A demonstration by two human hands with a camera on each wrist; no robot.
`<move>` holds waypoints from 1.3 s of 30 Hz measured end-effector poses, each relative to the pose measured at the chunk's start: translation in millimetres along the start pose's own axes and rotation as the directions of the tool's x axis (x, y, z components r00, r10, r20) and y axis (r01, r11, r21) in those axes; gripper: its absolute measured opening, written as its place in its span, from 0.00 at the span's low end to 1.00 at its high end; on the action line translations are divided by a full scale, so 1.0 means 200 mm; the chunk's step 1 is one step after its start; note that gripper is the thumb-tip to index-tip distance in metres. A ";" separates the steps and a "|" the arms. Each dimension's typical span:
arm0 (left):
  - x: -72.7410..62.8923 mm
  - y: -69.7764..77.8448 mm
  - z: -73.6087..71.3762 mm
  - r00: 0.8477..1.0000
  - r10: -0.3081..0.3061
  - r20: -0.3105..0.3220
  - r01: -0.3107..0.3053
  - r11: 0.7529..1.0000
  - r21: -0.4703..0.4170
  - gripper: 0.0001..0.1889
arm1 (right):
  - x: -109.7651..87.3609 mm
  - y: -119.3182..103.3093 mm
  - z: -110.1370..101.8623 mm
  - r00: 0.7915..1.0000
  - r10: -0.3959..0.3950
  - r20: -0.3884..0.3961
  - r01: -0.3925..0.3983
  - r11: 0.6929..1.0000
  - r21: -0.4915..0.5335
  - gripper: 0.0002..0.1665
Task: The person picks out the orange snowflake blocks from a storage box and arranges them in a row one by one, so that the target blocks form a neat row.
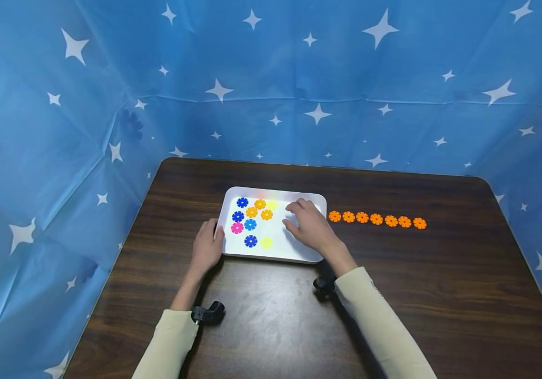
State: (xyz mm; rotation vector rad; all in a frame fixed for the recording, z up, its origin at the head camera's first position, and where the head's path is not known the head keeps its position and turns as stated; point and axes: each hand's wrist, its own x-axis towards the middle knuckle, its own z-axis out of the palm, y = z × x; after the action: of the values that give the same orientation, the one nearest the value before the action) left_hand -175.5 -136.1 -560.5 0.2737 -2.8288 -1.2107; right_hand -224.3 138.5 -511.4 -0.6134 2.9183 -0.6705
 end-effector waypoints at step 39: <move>0.00 -0.01 0.00 1.000 0.009 -0.022 -0.009 1.000 0.001 0.19 | 0.22 -0.12 0.14 0.995 -0.061 0.079 0.067 0.995 -0.077 0.22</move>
State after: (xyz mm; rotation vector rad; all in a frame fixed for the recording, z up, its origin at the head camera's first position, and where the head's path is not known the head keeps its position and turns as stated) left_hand -174.9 -136.6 -561.5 0.2719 -2.8084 -1.1970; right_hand -250.2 90.0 -525.9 -0.7277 2.8766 -0.5262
